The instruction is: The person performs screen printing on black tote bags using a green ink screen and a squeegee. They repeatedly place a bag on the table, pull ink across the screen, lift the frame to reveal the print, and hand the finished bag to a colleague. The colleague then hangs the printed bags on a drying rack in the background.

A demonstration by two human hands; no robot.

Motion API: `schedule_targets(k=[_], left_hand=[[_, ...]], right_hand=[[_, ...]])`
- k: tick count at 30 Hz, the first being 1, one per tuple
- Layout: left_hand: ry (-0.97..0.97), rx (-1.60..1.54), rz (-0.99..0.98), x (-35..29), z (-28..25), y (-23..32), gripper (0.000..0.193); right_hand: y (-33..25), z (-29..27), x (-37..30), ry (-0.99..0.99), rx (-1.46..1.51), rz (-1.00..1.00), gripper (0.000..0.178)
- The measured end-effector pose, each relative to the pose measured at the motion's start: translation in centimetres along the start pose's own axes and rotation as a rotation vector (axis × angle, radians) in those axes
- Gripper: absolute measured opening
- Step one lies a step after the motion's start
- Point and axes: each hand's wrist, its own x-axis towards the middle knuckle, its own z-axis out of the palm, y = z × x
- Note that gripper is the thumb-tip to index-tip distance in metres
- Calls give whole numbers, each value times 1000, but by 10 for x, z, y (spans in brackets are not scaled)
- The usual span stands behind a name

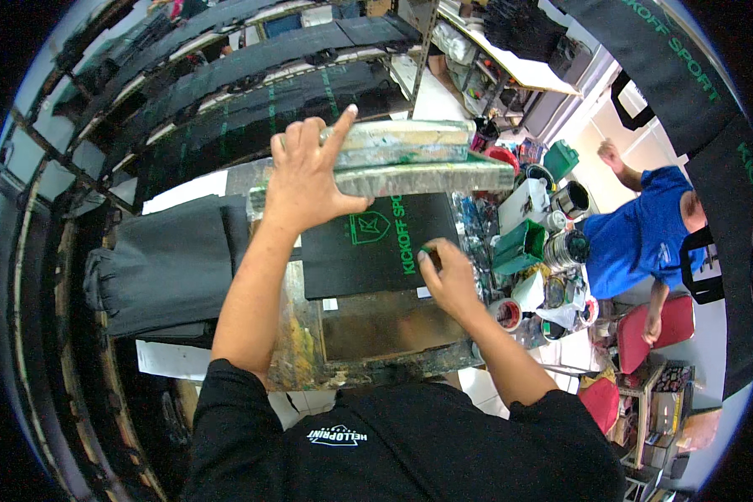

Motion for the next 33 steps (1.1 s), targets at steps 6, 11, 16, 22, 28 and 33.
schedule_targets(k=[6, 11, 16, 22, 28, 33], left_hand=[[34, 4, 29, 10, 3, -4, 127], [69, 23, 52, 10, 5, -8, 126], [79, 32, 73, 16, 11, -9, 126], [67, 57, 62, 23, 7, -13, 127], [83, 61, 60, 23, 12, -18, 128], [103, 69, 52, 20, 12, -22, 130]], right_hand=[[178, 72, -75, 45, -490, 685, 74], [188, 75, -66, -126, -505, 885, 85], [210, 93, -56, 9, -359, 714, 61], [95, 59, -13, 340, 80, 262, 39], [-16, -160, -31, 134, 243, 526, 33], [-39, -315, -76, 685, 582, 457, 36]])
